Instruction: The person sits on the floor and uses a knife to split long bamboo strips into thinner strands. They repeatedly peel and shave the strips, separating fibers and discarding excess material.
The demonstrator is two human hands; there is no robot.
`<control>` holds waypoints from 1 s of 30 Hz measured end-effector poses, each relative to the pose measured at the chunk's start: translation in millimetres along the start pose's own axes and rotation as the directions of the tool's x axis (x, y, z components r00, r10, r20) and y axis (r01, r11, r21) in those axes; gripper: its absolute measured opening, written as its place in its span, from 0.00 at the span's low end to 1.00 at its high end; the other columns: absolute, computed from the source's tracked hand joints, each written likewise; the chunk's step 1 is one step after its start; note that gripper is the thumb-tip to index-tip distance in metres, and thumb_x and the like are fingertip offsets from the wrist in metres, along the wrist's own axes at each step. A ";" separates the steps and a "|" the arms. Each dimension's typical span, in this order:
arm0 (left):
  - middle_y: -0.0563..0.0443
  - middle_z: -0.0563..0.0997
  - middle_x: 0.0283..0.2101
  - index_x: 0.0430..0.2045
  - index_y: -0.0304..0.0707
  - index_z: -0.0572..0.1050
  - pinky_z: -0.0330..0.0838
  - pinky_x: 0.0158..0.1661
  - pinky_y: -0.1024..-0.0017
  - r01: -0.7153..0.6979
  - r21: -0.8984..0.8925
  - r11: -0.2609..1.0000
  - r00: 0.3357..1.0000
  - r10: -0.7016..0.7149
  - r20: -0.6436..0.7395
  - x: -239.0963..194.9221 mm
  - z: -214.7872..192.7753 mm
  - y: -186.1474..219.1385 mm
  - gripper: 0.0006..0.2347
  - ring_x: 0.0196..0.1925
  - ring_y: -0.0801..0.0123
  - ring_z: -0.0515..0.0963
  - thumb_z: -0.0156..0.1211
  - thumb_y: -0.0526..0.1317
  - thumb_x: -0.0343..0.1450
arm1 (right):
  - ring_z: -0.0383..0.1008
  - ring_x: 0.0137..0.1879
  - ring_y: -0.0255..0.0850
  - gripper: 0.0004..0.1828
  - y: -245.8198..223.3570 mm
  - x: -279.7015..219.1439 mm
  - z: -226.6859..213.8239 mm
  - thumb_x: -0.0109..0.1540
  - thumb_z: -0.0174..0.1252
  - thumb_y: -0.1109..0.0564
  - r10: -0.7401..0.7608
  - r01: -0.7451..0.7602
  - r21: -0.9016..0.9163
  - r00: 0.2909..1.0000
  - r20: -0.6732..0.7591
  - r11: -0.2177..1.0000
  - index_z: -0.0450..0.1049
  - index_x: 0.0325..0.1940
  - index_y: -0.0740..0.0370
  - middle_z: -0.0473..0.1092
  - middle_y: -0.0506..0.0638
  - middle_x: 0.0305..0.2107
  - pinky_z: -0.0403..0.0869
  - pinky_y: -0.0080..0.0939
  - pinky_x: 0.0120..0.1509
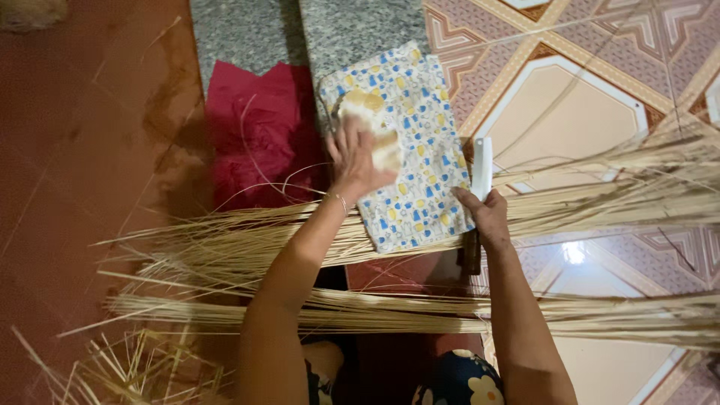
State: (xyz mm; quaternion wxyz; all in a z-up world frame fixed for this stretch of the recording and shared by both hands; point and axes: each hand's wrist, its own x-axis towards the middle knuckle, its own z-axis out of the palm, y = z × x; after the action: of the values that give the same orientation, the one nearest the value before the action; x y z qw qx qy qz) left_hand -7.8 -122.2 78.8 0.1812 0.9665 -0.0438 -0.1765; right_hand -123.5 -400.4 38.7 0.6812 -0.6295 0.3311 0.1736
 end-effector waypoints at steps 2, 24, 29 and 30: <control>0.33 0.39 0.76 0.47 0.43 0.71 0.23 0.71 0.32 0.150 -0.029 0.988 0.983 -0.146 0.110 20.1 -4.5 0.4 0.32 0.79 0.40 0.30 0.78 0.52 0.51 | 0.77 0.34 0.35 0.18 2.7 1.8 2.1 0.57 0.70 0.57 -0.004 0.004 0.008 1.000 0.006 1.000 0.77 0.47 0.71 0.79 0.53 0.35 0.76 0.35 0.39; 0.45 0.72 0.59 0.50 0.43 0.74 0.70 0.62 0.53 0.114 -0.457 0.882 0.950 -0.231 -0.210 75.7 33.3 -34.5 0.27 0.64 0.56 0.70 0.82 0.48 0.60 | 0.77 0.32 0.35 0.24 -1.0 1.2 2.3 0.54 0.72 0.52 0.051 -0.052 -0.026 0.998 -0.041 0.998 0.73 0.46 0.70 0.78 0.53 0.32 0.77 0.34 0.37; 0.31 0.51 0.70 0.63 0.51 0.68 0.56 0.62 0.36 0.080 -0.152 0.985 0.969 -0.113 -0.220 70.8 38.9 -19.3 0.39 0.70 0.35 0.54 0.86 0.49 0.58 | 0.76 0.32 0.36 0.24 0.6 4.4 1.1 0.54 0.73 0.53 0.068 -0.075 -0.098 0.994 -0.080 0.992 0.73 0.45 0.71 0.77 0.54 0.31 0.76 0.35 0.37; 0.33 0.50 0.71 0.63 0.52 0.68 0.59 0.61 0.39 0.107 -0.171 0.979 0.972 -0.139 -0.191 69.8 40.0 -16.4 0.39 0.70 0.35 0.54 0.84 0.45 0.56 | 0.76 0.32 0.36 0.24 2.5 4.2 1.1 0.54 0.73 0.53 0.071 -0.078 -0.094 0.994 -0.078 0.992 0.73 0.45 0.71 0.77 0.54 0.31 0.76 0.36 0.37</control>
State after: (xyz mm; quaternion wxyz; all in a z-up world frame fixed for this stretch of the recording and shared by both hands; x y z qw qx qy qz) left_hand 43.4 -130.7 15.2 0.2503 0.9626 0.0494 -0.0911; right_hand -121.9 -399.7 34.0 0.6300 -0.6551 0.3706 0.1912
